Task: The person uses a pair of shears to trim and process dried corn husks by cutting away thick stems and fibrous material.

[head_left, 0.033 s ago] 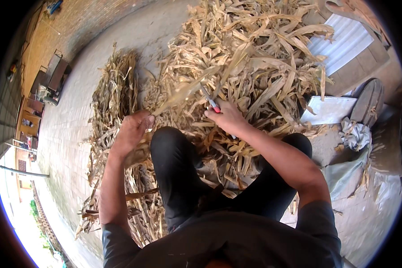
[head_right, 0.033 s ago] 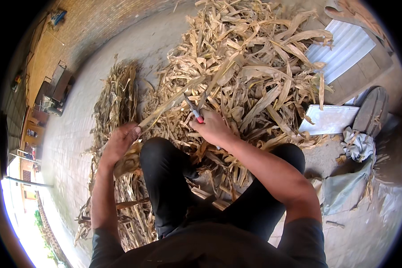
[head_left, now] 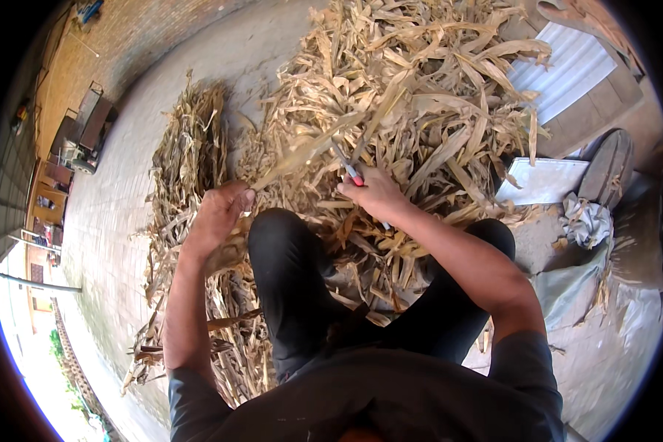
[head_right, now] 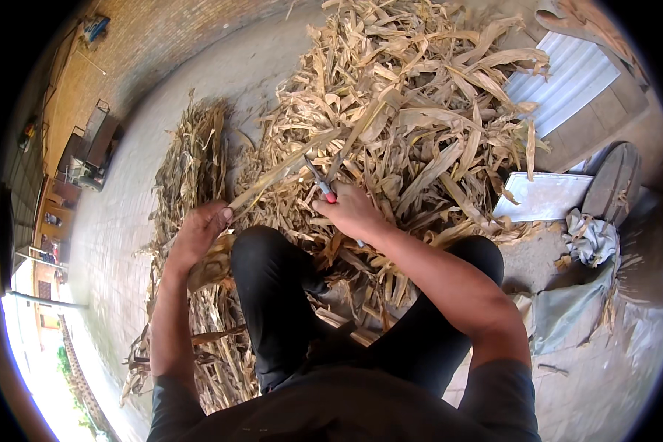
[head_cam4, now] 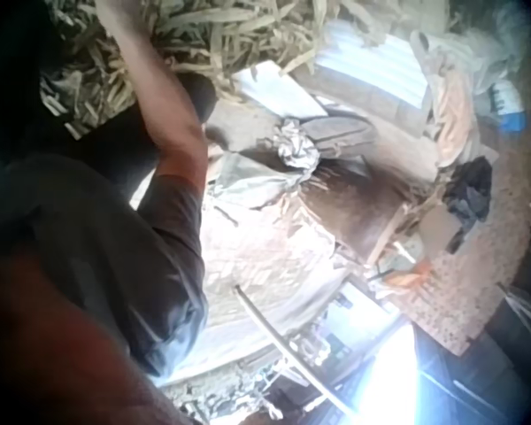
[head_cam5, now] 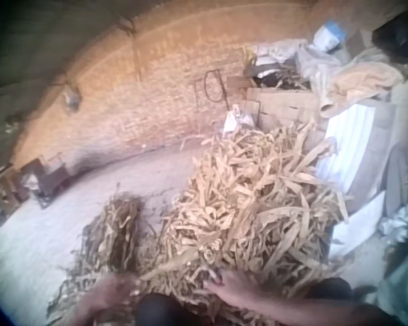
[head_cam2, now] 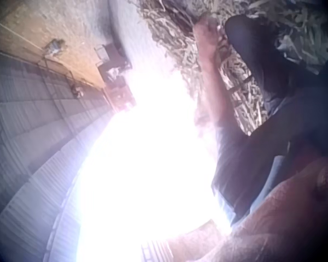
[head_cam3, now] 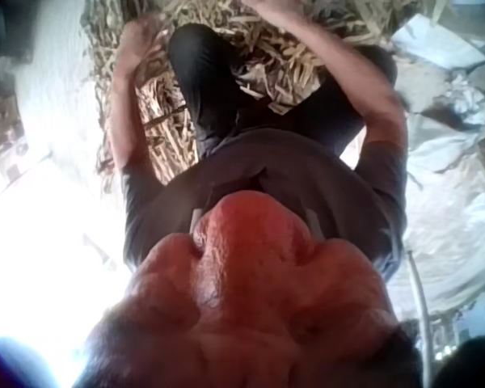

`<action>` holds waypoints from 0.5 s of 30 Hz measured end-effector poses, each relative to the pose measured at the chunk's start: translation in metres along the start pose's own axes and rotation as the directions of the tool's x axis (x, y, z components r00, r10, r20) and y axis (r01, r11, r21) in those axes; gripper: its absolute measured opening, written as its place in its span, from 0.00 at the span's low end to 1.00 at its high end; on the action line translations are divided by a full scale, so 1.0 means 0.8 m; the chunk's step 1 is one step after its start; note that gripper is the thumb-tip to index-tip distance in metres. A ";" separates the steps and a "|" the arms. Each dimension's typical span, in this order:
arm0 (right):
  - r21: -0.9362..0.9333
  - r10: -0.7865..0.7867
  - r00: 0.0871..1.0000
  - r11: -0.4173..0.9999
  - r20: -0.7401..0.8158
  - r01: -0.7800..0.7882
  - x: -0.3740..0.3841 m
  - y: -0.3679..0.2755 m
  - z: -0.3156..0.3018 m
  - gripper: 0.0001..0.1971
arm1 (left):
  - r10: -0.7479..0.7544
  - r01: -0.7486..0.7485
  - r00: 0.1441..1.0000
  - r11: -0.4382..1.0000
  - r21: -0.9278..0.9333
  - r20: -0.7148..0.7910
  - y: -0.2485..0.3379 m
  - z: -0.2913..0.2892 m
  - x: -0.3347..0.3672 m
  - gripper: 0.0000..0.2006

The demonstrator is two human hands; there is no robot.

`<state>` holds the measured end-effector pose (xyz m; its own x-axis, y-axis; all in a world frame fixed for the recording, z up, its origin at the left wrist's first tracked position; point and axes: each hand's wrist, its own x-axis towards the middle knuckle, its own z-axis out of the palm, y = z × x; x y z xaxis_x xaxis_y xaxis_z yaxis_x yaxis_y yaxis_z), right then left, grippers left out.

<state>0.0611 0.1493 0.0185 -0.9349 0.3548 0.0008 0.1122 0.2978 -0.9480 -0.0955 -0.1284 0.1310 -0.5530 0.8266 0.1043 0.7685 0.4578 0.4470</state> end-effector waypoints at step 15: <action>0.579 -0.004 0.996 0.814 0.091 -0.049 -0.016 -0.022 0.016 0.09 | -0.074 0.112 0.977 0.977 0.183 -0.201 0.037 0.009 0.033 0.10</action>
<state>0.0665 0.1284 0.0312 -0.9623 0.2710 -0.0240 -0.0573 -0.2883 -0.9558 -0.0850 -0.0904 0.1409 -0.6620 0.7074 0.2476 0.7476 0.5995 0.2860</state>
